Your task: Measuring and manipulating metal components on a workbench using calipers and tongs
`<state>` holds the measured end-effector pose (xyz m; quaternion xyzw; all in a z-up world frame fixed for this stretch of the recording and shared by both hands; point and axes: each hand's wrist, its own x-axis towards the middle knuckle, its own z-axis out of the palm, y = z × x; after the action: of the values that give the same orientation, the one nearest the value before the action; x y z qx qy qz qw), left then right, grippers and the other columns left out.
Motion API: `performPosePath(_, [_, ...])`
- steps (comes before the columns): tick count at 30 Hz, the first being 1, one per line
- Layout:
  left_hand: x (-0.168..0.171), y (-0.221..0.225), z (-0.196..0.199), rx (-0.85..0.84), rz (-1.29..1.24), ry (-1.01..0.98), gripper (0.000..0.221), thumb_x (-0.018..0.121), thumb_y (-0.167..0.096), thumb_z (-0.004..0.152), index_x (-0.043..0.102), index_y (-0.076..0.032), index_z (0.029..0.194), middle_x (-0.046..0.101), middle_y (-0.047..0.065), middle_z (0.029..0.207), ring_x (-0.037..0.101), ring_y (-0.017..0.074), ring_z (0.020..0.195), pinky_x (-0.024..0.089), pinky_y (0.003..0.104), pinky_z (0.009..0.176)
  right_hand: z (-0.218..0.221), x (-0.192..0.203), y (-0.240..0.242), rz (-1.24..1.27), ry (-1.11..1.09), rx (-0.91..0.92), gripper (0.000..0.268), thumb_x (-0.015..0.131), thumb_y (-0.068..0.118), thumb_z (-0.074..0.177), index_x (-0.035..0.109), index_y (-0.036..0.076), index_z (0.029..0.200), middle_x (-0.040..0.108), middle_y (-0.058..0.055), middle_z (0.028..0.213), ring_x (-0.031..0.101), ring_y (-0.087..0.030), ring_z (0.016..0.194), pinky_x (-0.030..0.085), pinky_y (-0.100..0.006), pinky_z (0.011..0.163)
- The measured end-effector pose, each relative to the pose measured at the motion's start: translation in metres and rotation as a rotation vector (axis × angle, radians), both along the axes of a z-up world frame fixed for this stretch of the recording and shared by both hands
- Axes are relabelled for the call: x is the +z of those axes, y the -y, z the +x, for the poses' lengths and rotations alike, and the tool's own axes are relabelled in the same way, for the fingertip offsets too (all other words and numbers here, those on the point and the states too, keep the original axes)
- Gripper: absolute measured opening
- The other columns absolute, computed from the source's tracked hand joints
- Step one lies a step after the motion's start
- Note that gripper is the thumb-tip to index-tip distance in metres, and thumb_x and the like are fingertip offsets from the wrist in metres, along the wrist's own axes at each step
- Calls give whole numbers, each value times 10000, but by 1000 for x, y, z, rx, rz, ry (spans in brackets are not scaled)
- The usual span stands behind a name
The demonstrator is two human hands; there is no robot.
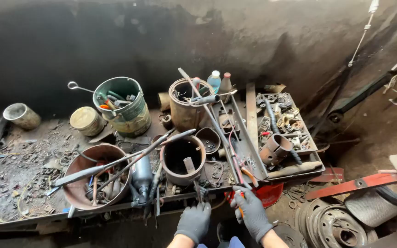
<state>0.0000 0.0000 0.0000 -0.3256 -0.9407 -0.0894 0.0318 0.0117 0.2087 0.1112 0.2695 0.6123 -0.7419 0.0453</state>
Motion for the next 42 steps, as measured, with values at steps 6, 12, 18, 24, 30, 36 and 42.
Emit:
performPosePath(6, [-20, 7, -3, -80, 88, -202, 343, 548, -200, 828, 593, -27, 1120, 664, 136, 828, 629, 344, 575, 503, 478, 545, -27, 20, 3, 100, 148, 165, 350, 580, 210, 1000, 708, 55, 1286, 632, -163, 715, 359, -156, 335, 235, -257, 318])
performPosePath(12, [-23, 4, 6, 64, 139, -354, 325, 592, -230, 873, 609, -122, 1179, 676, 106, 885, 601, 321, 514, 495, 478, 443, -60, 54, 10, 92, 92, 429, 368, 578, 215, 992, 692, 125, 1331, 627, -89, 719, 380, -108, 357, 263, -222, 333])
performPosePath(18, [-14, 5, 6, 27, 146, -279, 485, 696, -319, 856, 578, -125, 1285, 670, 115, 844, 622, 337, 551, 500, 496, 472, -86, 80, 15, 187, -5, 548, 438, 607, 182, 940, 677, 169, 1371, 700, -56, 741, 434, -84, 357, 350, -222, 382])
performPosePath(24, [-8, -2, 3, 94, 150, -147, 669, 801, -407, 839, 546, -128, 1390, 665, 125, 804, 642, 353, 588, 504, 514, 500, -118, 89, 28, -49, -229, 568, 569, 625, 27, 855, 659, 58, 1422, 620, -74, 636, 530, -111, 563, 481, -265, 546])
performPosePath(30, [11, 4, 14, 173, 244, 36, 637, 752, -414, 892, 512, -192, 1439, 647, 151, 872, 632, 410, 636, 493, 554, 516, -128, 100, 37, 47, -362, 590, 525, 662, 95, 897, 639, 69, 1421, 680, -55, 1420, 585, -106, 1280, 427, -278, 1115])
performPosePath(36, [37, 43, 37, 499, 437, 247, 425, 635, -443, 962, 611, -215, 1319, 678, 146, 920, 682, 414, 745, 535, 553, 645, -147, 106, 60, 425, -245, 618, 352, 604, 206, 878, 760, 134, 1185, 741, -48, 872, 650, -123, 708, 511, -273, 720])
performPosePath(42, [-30, 96, 92, 1061, 301, 362, 380, 646, -571, 846, 694, -435, 1197, 732, -84, 1088, 731, 189, 979, 577, 367, 809, -183, 68, 72, 588, -263, 730, 322, 602, 212, 796, 774, 143, 1058, 783, 10, 939, 672, -112, 821, 515, -282, 805])
